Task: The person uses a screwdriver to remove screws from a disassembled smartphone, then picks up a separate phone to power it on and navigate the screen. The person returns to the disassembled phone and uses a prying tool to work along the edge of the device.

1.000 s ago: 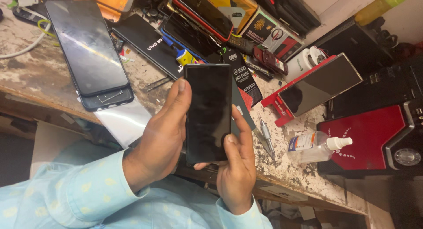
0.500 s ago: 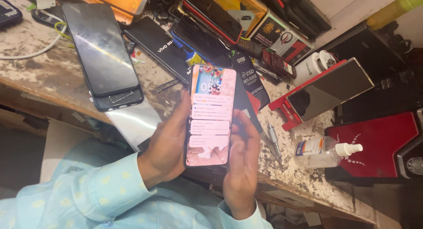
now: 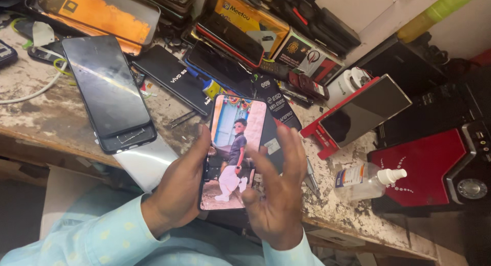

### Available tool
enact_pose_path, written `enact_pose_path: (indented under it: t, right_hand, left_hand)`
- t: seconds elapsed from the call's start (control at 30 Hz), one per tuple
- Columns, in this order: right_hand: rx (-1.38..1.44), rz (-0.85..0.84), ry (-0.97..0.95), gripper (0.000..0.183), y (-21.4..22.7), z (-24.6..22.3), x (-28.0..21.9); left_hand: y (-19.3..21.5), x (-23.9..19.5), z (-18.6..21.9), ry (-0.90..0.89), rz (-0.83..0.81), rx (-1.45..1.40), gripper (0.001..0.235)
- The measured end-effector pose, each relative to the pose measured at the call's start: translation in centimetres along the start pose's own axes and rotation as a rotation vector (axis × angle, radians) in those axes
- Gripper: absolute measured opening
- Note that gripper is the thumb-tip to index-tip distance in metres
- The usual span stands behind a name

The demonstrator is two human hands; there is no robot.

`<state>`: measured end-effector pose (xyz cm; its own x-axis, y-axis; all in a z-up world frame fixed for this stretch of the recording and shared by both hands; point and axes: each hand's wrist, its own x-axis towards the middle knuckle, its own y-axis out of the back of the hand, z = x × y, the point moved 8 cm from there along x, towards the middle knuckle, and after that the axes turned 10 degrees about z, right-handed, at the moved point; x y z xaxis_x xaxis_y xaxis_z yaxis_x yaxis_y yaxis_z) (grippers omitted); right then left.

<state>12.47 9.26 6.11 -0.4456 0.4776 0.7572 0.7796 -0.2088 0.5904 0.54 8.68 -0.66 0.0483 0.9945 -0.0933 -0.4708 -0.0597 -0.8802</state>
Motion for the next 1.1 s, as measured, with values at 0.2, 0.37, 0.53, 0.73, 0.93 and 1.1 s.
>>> enact_pose_path:
  t: [0.2,0.37,0.53,0.73,0.93,1.1]
  right_hand:
    - [0.078,0.076,-0.072,0.066,1.0,0.4,-0.3]
    - [0.1,0.085,-0.063,0.066,1.5,0.1,-1.2]
    - [0.08,0.071,-0.05,0.061,1.6,-0.5,-2.7]
    - [-0.015,-0.019,0.096,0.057,0.7,-2.1,-2.7]
    - [-0.073,-0.043,0.076,0.058,-0.5,-1.6,-2.4]
    - [-0.127,0.01,0.056,0.054,0.1,-0.7,-2.0]
  left_hand:
    - [1.1,0.0,-0.1,-0.003,0.004,0.034,0.066]
    - [0.0,0.2,0.5,0.017,0.025,0.05,0.069]
    - [-1.6,0.0,1.0,-0.039,-0.124,0.027,0.068]
    - [0.2,1.2,0.1,-0.092,-0.056,0.024,0.064]
    - [0.5,0.9,-1.2,-0.033,-0.04,-0.028,0.064]
    - [-0.6,1.0,-0.4,-0.054,-0.031,0.02,0.064]
